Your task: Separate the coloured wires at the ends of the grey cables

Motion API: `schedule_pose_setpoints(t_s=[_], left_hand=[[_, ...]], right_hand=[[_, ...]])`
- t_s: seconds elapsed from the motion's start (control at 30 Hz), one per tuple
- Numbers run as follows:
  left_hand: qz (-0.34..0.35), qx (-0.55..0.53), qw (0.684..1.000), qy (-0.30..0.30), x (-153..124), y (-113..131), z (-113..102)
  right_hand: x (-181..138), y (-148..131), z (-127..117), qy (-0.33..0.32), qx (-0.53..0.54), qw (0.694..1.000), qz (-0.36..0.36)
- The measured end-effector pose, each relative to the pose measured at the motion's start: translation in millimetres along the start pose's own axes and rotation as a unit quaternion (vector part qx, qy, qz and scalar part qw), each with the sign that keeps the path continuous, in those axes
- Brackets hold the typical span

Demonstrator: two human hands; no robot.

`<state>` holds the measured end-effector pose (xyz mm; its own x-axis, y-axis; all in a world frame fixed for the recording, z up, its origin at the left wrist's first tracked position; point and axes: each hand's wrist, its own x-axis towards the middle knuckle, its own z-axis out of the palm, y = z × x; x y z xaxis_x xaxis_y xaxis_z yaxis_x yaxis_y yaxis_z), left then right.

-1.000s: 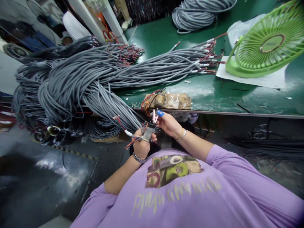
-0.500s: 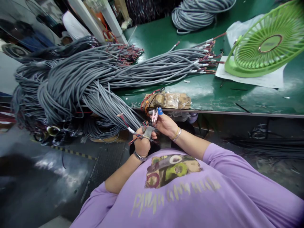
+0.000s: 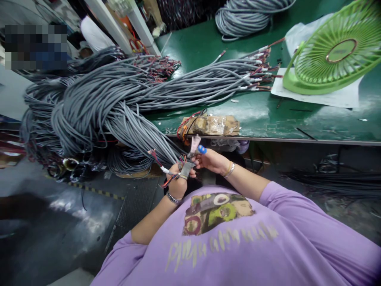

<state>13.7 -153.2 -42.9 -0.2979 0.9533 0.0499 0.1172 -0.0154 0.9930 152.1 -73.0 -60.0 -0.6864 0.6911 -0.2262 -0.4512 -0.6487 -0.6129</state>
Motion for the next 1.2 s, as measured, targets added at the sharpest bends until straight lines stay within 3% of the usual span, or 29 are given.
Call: schedule_pose_setpoints(t_s=[0.2,0.3,0.37,0.43,0.6,0.77,1.0,1.2], left_hand=[[0.009,0.087,0.99,-0.113,2.1,14.0,-3.4],[0.003,0.113,0.975,-0.19,8.5,20.5,-5.0],[-0.016,0.115,0.972,-0.204,11.3,21.6,-6.4],[-0.034,0.101,0.978,-0.18,11.9,19.7,-8.0],[-0.04,-0.019,0.997,-0.056,8.3,11.7,-9.2],[-0.014,-0.062,0.998,0.009,9.1,12.4,1.4],[-0.014,-0.056,0.998,0.028,15.7,1.3,12.5],[-0.001,-0.033,0.999,0.028,17.1,-4.1,12.8]], right_hand=[[-6.5,0.0,1.9,-0.012,-0.154,0.984,-0.088],[-10.1,-2.8,6.3,-0.026,-0.177,0.977,-0.113],[-12.1,-2.9,5.2,-0.023,-0.181,0.976,-0.116],[-13.0,-1.5,-0.4,-0.007,-0.164,0.981,-0.105],[-7.5,-2.0,-17.7,0.059,-0.054,0.995,-0.055],[4.9,-9.8,-4.7,0.057,-0.084,0.992,-0.071],[11.8,-3.4,8.8,0.145,-0.185,0.941,-0.245],[20.6,-5.6,12.3,0.088,-0.007,0.986,-0.141]])
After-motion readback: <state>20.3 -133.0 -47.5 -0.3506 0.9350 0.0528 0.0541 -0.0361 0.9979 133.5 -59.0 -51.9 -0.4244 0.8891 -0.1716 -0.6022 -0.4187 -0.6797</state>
